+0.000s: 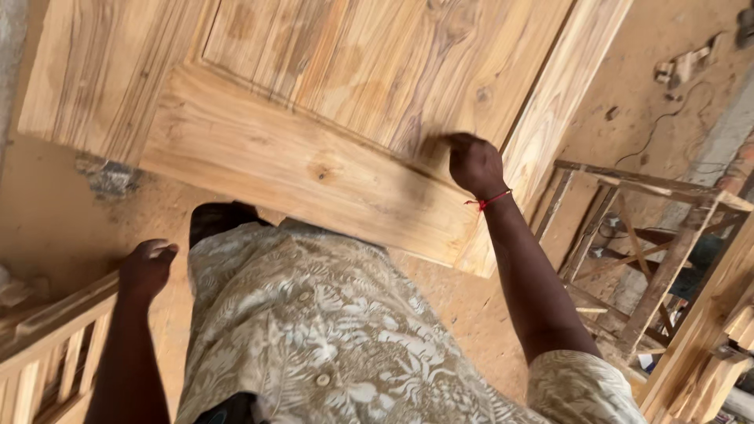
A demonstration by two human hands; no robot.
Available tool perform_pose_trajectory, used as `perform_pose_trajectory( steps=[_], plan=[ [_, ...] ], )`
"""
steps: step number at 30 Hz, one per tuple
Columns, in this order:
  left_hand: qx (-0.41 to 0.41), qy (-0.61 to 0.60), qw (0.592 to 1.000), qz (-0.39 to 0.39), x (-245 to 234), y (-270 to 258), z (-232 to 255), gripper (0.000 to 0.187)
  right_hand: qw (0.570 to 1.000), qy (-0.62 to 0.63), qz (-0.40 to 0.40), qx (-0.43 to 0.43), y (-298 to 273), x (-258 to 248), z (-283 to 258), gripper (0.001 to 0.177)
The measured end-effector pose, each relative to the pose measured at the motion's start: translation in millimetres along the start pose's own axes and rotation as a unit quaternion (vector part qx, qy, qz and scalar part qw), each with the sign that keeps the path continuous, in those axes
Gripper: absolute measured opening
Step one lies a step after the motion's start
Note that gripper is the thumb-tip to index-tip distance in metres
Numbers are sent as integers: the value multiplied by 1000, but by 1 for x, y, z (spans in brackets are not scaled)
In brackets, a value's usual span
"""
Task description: The person sands a large wooden door panel using a sanding block. They systematically rub the surface of the wood, moving from the center to the edges and corners, ensuring the entire panel is smoothed.
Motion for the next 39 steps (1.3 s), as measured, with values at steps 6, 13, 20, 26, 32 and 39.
perform_pose_trajectory(
  steps=[6, 13, 20, 26, 32, 39],
  plan=[
    [11, 2, 1000, 5, -7, 2, -3, 51, 979, -61, 35, -191, 32, -5, -28, 55],
    [15, 22, 1000, 5, -5, 5, -12, 49, 988, -66, -68, -118, -14, -17, 7, 59],
    [-16, 18, 1000, 0, -12, -3, 3, 50, 990, -68, 102, -71, -16, 9, -10, 46],
    [8, 40, 999, -1, -17, 1, 12, 49, 997, -32, 50, -42, -33, -2, 5, 41],
    [-41, -15, 999, -28, -17, -1, 17, 46, 984, -75, 157, -27, -29, 17, -16, 42],
    [-79, -122, 987, -72, -21, 10, 26, 47, 993, -13, 108, 56, -55, 0, 47, 32]
  ],
)
Point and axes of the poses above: each hand's wrist, its own y-axis towards the middle knuckle, its own x-axis out of the palm, z = x × y, the point moved 4 cm from there along y, towards the middle knuckle, and after that the axes turned 14 degrees about -x, right-handed, at the moved point
